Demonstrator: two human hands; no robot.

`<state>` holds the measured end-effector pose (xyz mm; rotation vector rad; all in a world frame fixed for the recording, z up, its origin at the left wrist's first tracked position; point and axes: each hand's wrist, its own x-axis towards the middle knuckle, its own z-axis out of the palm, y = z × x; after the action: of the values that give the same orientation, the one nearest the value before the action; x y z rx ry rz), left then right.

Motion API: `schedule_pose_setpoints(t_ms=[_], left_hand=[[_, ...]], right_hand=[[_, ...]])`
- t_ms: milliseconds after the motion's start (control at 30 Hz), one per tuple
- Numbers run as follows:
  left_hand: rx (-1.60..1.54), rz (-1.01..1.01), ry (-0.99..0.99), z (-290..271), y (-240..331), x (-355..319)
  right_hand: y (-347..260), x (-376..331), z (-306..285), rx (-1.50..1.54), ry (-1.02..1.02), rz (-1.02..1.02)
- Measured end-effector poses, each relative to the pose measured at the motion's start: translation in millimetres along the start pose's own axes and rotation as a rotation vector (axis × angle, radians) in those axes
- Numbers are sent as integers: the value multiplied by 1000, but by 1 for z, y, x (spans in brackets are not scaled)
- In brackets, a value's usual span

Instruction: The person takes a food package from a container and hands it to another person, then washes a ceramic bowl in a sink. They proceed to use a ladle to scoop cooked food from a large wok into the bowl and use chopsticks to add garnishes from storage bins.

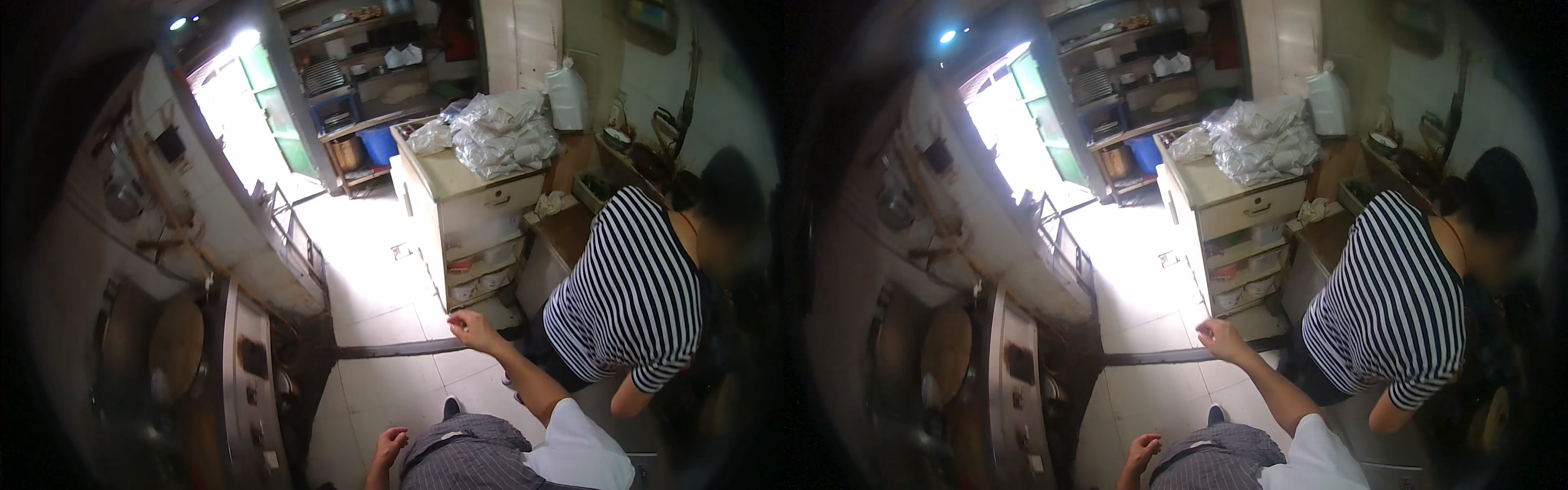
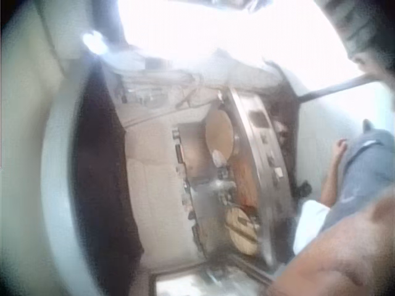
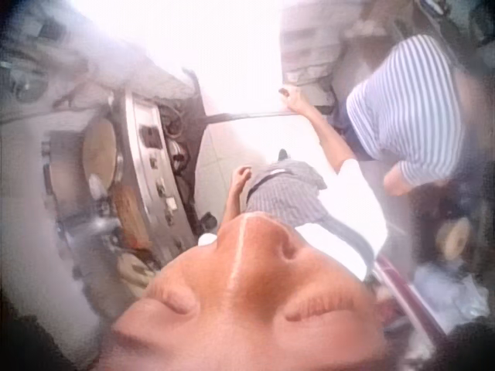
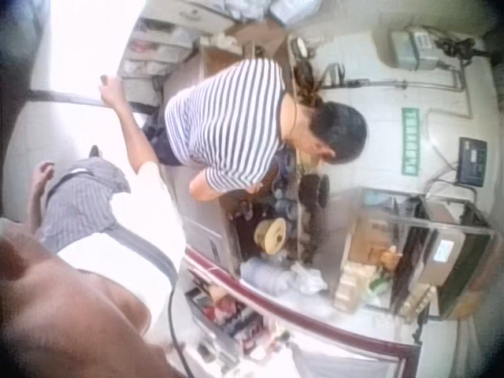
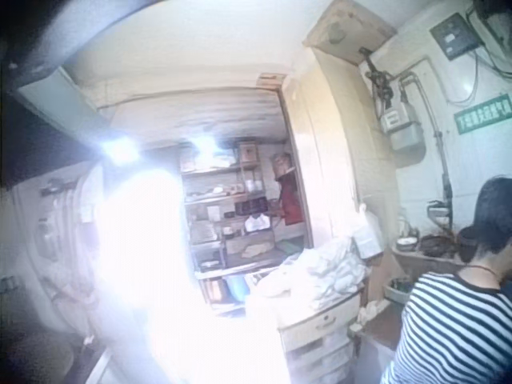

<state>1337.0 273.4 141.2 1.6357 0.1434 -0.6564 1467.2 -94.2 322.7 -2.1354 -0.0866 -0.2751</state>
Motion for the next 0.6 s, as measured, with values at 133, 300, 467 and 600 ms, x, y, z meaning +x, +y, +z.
schedule_pose_setpoints(t_ms=[133,300,467,600], left_hand=[[4,-6,-35,-3,86,93],[89,261,-123,-4,194,256],[398,924,-36,43,376,438],[443,1124,-190,95,544,518]], right_hand=[[-7,104,-33,25,104,3],[6,174,-54,45,42,8],[62,210,-51,25,183,245],[85,249,-36,131,363,406]])
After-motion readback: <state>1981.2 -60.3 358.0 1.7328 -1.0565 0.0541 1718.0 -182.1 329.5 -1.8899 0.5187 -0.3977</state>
